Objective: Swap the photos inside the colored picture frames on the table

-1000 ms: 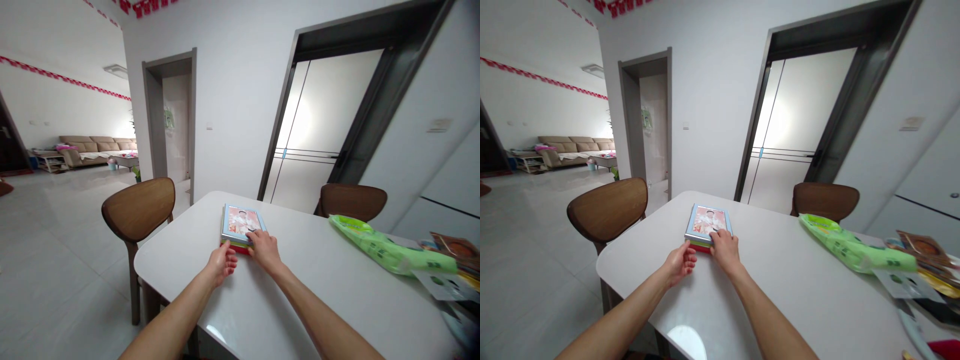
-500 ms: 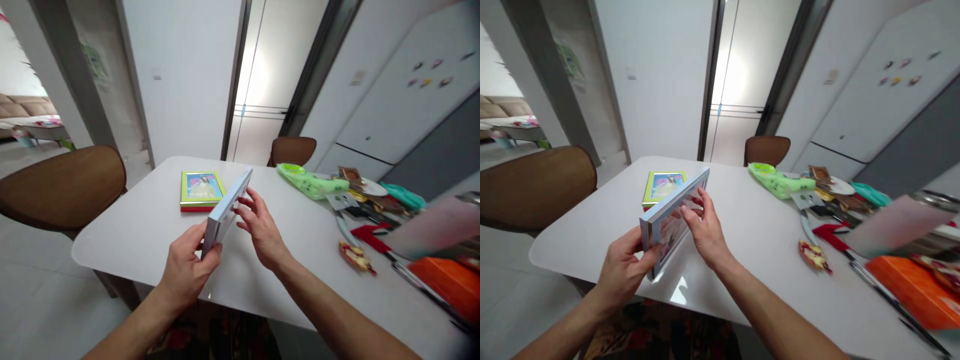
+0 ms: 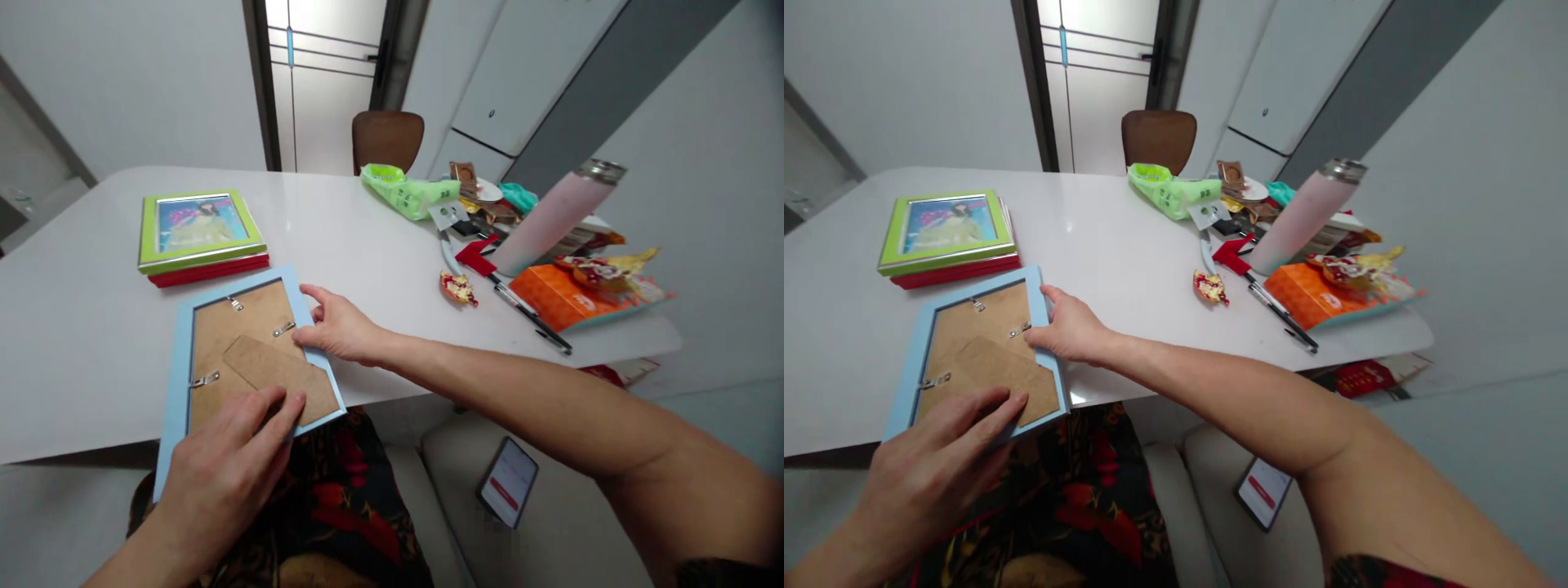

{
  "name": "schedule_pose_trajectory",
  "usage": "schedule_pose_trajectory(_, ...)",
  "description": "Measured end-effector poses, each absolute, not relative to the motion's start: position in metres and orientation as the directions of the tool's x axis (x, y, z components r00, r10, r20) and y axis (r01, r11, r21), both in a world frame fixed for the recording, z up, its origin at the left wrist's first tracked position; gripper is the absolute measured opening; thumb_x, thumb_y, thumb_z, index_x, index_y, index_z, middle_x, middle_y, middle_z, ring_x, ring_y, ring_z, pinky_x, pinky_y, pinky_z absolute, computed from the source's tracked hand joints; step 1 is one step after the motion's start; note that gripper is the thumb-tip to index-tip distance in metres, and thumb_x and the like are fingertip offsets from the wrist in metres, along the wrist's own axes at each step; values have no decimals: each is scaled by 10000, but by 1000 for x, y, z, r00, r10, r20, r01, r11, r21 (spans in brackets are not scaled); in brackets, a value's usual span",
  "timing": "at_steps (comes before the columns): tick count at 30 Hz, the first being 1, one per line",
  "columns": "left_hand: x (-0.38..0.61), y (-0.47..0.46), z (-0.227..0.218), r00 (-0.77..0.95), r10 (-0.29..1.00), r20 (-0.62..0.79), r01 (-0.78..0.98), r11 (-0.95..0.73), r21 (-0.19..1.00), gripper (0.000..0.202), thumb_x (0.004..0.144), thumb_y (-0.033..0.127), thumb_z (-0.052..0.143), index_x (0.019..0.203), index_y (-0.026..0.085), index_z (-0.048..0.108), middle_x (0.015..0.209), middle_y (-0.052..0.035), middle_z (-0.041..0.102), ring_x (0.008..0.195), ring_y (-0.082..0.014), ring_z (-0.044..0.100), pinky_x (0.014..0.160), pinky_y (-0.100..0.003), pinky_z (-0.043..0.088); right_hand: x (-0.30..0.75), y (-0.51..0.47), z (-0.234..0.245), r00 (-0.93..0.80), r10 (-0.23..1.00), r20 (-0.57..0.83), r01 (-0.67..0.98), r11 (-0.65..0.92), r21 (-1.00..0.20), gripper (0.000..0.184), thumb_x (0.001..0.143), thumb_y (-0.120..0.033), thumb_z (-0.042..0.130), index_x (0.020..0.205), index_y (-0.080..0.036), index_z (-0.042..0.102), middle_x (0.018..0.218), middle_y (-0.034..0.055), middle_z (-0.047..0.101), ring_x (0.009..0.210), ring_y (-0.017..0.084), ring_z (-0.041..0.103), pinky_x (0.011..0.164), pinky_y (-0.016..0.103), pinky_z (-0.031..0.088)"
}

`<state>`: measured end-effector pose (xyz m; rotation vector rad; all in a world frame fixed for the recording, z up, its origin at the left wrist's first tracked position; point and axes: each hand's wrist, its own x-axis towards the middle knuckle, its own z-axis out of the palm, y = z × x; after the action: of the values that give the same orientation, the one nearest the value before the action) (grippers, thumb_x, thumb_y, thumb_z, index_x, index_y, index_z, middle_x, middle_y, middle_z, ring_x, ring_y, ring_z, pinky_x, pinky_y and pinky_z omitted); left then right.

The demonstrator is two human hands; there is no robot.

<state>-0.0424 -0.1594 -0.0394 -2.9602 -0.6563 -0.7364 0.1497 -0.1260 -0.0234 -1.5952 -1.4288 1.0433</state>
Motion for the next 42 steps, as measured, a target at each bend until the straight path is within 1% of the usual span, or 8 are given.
schedule_pose_trajectory(2,-40,-156,-47,818,385,427,399,-915,61,303,831,224,367,1105,206,494,987,-82,580,825,-236,583,635,-329,495,155,-121,-29,30,999,-14,642,-30,-766,623,595,-204,579,1181,-123,385,682,-10,576,597,128,523,579,279,449)
schedule_pose_trajectory(6,-37,-148,-53,834,362,417,379,-924,45,294,837,240,362,1088,211,514,1005,-80,578,822,-238,588,654,-333,491,159,-117,-33,-73,995,70,852,99,-514,498,637,-269,536,1112,-147,448,849,49,597,741,171,540,650,292,436)
schedule_pose_trajectory(9,-36,-141,-55,845,345,408,356,-933,51,284,840,249,366,1075,209,522,1022,-81,577,843,-241,582,668,-337,491,158,-114,-32,-120,990,69,933,136,-334,440,681,-324,492,1087,-156,477,914,99,566,792,219,529,647,342,434)
schedule_pose_trajectory(15,-51,-125,-55,842,392,370,371,-920,129,294,809,320,445,1068,203,517,1073,-78,564,916,-232,559,753,-343,481,151,-103,-33,-234,963,137,948,257,-186,229,719,-252,474,883,-154,599,1068,103,483,942,227,421,761,353,374)
schedule_pose_trajectory(20,-90,-118,-57,738,559,378,548,-823,149,526,694,464,569,1103,152,466,1165,-158,495,1053,-305,470,864,-473,403,140,-95,-40,-259,949,180,938,292,-190,145,718,-151,484,735,-149,628,865,79,561,856,184,440,749,295,364)
schedule_pose_trajectory(27,-104,-122,-68,664,656,360,550,-754,360,442,679,507,572,964,176,501,1148,-152,518,1110,-291,428,930,-470,338,132,-86,-46,-246,938,245,936,295,-190,228,765,-133,410,812,-172,630,811,79,581,797,187,465,695,291,393)
schedule_pose_trajectory(33,-105,-126,-69,635,705,316,547,-699,461,477,646,531,600,942,169,506,1160,-150,510,1127,-281,407,970,-459,279,117,-103,-44,-253,929,270,887,334,-318,254,744,-174,448,946,-170,600,1003,99,557,915,208,471,806,351,389)
schedule_pose_trajectory(42,-100,-129,-67,583,736,343,536,-667,518,428,583,448,682,855,155,528,1098,-140,551,1077,-277,457,959,-457,296,95,-127,-29,-534,842,76,703,492,-514,190,682,-164,540,828,-232,641,1091,64,512,1049,219,417,913,419,314)
